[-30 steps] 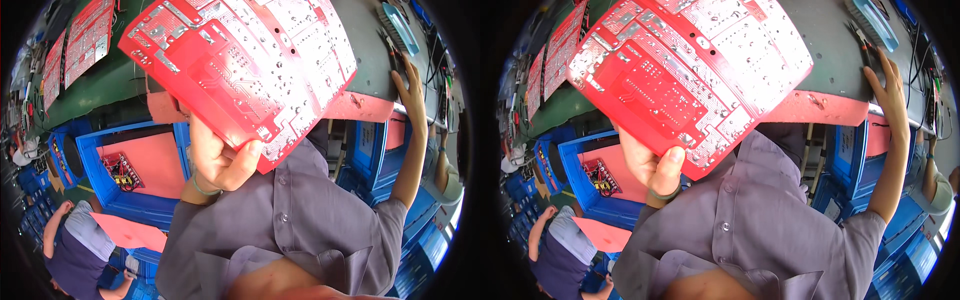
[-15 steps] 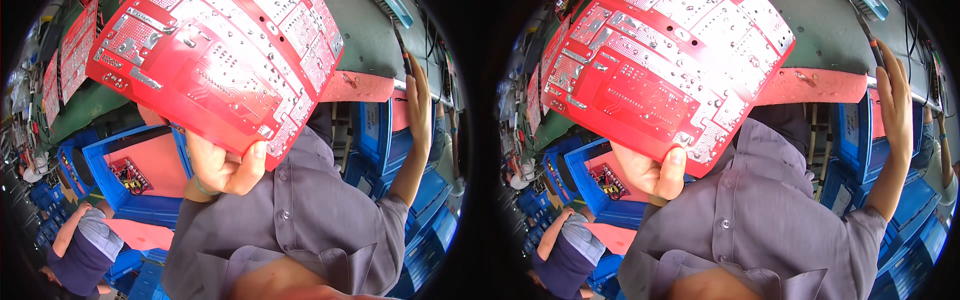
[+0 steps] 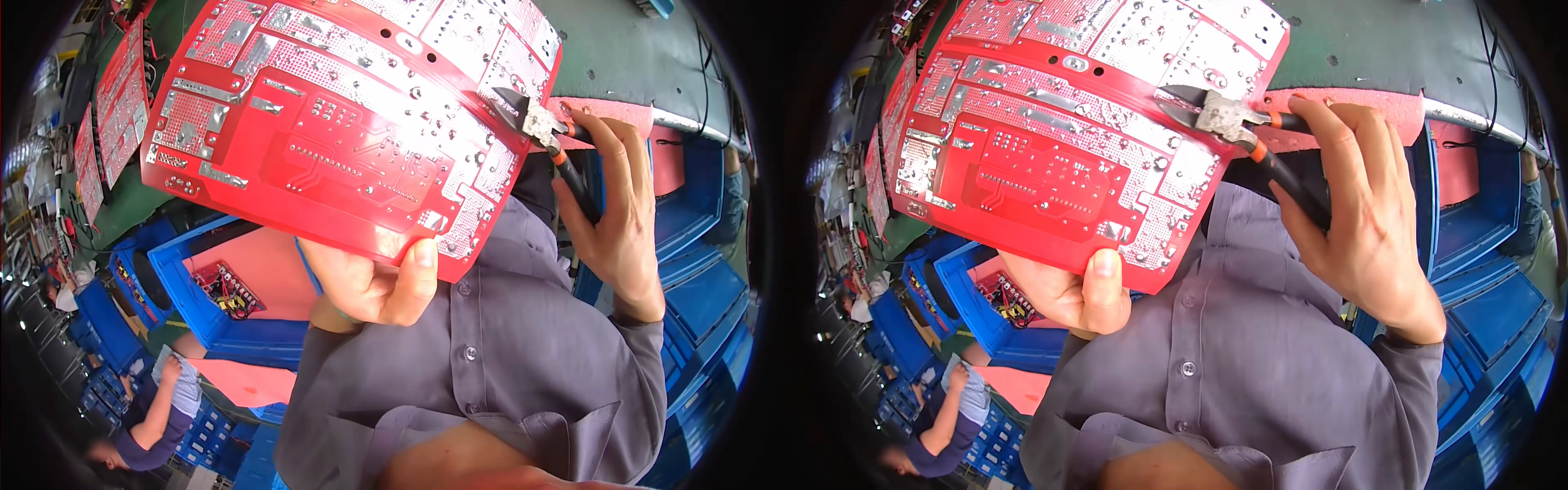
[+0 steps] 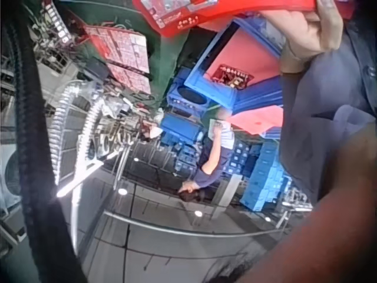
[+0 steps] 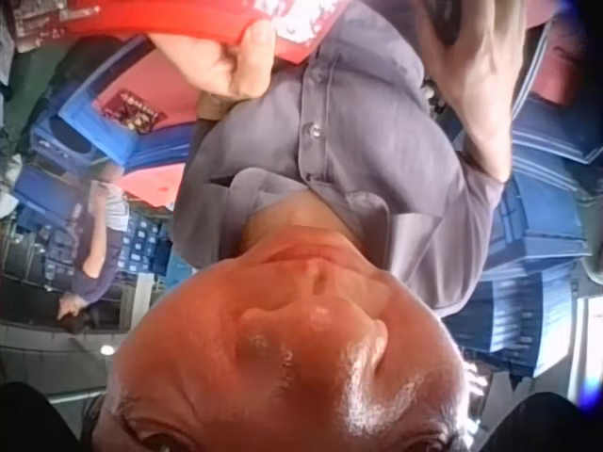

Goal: Trimming excess component leads from printed circuit boards using pliers and cleaning the surface with a brush.

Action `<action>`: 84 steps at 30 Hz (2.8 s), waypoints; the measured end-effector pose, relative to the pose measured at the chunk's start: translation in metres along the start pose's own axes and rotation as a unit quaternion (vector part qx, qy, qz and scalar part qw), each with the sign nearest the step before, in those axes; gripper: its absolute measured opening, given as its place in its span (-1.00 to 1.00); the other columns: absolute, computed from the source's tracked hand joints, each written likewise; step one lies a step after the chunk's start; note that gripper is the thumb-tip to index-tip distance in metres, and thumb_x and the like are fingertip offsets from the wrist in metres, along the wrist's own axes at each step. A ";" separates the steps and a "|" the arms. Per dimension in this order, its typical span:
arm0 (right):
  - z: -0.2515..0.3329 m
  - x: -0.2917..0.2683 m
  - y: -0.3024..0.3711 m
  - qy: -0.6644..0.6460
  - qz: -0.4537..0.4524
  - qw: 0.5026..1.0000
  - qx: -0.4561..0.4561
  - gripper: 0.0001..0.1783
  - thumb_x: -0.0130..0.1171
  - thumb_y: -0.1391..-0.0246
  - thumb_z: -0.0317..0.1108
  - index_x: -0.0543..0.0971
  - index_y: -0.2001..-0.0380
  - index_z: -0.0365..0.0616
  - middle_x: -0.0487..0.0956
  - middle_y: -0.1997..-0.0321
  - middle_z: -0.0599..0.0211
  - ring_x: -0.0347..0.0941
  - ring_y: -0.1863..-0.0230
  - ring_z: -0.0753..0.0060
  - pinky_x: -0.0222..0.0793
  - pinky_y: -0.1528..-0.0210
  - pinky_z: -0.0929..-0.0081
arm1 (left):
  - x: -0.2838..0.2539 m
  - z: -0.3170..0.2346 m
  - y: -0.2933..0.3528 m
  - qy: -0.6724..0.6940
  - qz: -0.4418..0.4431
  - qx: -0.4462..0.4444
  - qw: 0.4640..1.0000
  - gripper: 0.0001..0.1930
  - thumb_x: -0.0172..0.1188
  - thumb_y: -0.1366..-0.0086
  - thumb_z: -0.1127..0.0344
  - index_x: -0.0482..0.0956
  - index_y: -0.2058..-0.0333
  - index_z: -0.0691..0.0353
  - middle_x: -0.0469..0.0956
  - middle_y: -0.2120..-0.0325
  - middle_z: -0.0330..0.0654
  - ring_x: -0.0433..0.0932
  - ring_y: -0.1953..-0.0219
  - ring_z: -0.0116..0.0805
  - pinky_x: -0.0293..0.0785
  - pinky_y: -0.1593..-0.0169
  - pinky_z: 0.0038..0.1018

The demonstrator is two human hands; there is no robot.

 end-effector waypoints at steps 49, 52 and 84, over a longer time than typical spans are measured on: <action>0.000 0.013 0.001 0.010 -0.012 1.000 0.006 -0.25 0.09 0.44 -0.72 0.37 -0.02 -0.19 0.35 0.16 0.10 0.34 0.13 0.09 0.27 0.09 0.35 | 0.009 0.008 -0.001 -0.075 0.052 -0.056 0.994 -0.73 0.00 0.05 0.31 0.55 0.45 0.40 0.53 0.36 -0.01 0.44 0.26 -0.22 0.25 0.01 -0.31; 0.002 0.014 0.001 0.005 -0.007 1.000 0.006 -0.25 0.10 0.44 -0.73 0.37 -0.02 -0.18 0.34 0.19 0.11 0.34 0.17 0.10 0.28 0.12 0.36 | 0.005 0.007 0.004 -0.049 -0.085 -0.064 0.993 -0.72 -0.01 0.05 0.32 0.53 0.44 0.43 0.53 0.36 -0.01 0.45 0.25 -0.23 0.25 0.00 -0.32; 0.013 -0.006 -0.034 -0.087 -0.063 0.994 0.008 -0.35 0.17 0.25 -0.59 0.34 -0.05 -0.23 0.38 0.07 0.12 0.31 0.01 0.21 0.17 -0.04 0.43 | 0.008 0.007 0.013 0.125 -0.056 -0.054 0.989 -0.25 0.12 0.01 0.57 -0.12 -0.11 0.54 0.31 0.10 0.05 0.35 0.06 -0.36 0.25 -0.01 -0.47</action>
Point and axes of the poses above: each hand's wrist, its own y-axis away from the middle knuckle, its own x-axis out of the palm, z = x × y, the point moved 6 cm from there along -y, towards the middle knuckle
